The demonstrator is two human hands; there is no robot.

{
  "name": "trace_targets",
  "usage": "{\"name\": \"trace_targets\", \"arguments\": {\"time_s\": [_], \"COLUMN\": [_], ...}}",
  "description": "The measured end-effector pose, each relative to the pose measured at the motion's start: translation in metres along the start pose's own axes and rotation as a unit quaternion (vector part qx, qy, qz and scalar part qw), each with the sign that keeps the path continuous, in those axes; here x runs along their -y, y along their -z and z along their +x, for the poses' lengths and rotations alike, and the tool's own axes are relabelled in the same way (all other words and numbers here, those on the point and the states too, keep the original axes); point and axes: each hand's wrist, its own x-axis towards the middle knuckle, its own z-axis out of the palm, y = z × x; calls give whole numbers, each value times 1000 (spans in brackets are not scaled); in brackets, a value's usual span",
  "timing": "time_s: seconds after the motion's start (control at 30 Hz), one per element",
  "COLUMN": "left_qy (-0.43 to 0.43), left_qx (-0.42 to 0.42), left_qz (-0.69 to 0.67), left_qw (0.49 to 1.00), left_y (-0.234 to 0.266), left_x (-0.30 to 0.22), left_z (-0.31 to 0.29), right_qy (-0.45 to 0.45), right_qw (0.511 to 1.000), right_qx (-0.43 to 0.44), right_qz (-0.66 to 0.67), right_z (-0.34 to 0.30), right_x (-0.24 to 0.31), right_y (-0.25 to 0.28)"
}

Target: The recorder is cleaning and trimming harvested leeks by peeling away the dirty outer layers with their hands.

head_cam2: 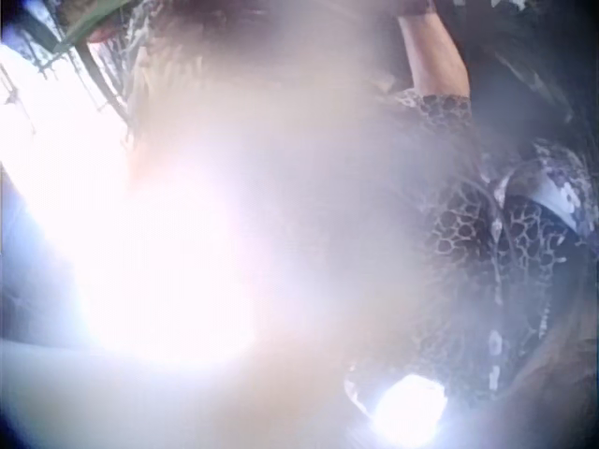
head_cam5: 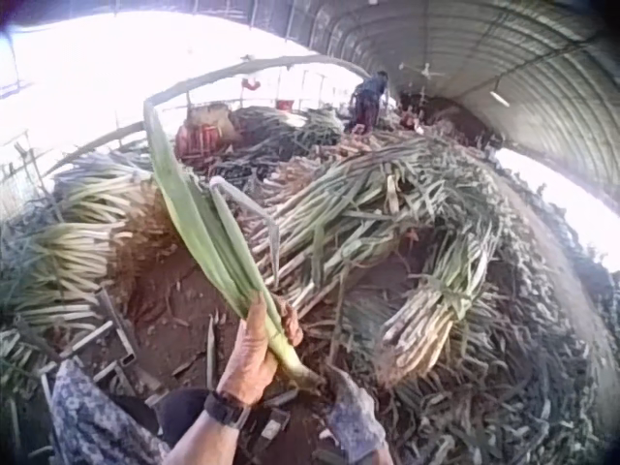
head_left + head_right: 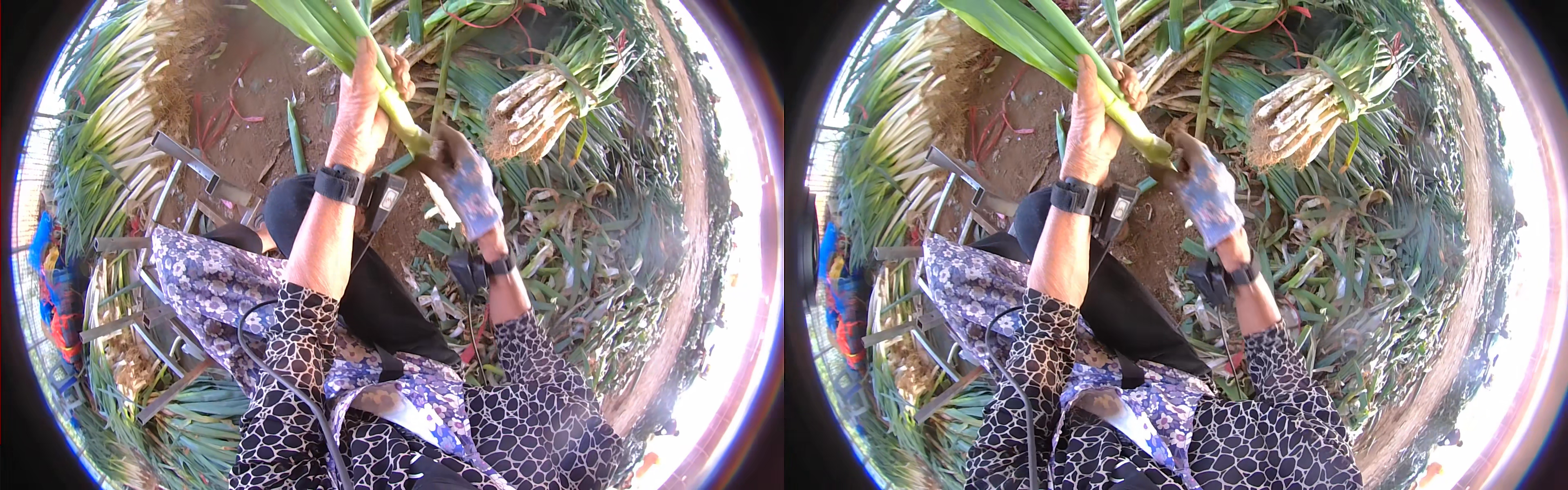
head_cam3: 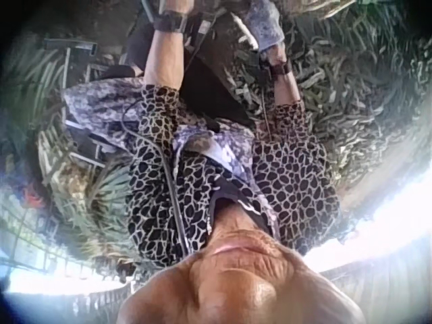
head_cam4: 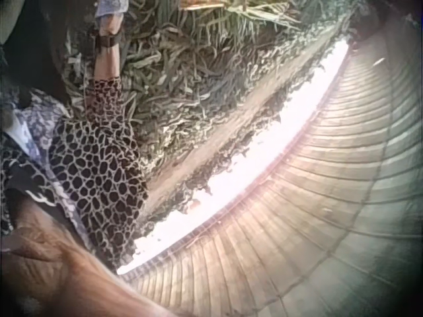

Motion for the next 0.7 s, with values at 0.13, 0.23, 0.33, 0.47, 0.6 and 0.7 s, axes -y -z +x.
{"name": "trace_targets", "arguments": {"time_s": [0.13, 0.23, 0.33, 0.47, 0.6, 0.7], "left_qy": [6, 27, 71, 11, -14, -42], "left_qx": [27, 40, 9, 27, 81, 64], "left_qz": [-22, -48, -22, 32, 11, 25], "left_qw": [999, 998, 997, 999, 997, 997], "left_y": [-2, 0, -6, 11, 20, 3], "left_x": [-3, 2, 4, -26, -37, -32], "left_z": [-2, -5, -9, 5, 7, 6], "right_qy": [-29, -129, -217, -104, -291, -344], "right_qw": [994, 974, 940, 994, 914, 868], "right_qx": [78, 77, 53, 21, 96, 85], "right_qz": [70, 167, 258, 23, -267, -347], "right_z": [17, 1, -30, -113, -217, -260], "right_x": [15, 20, 1, -126, -233, -263], "right_y": [3, 3, 3, 0, 51, 91]}}
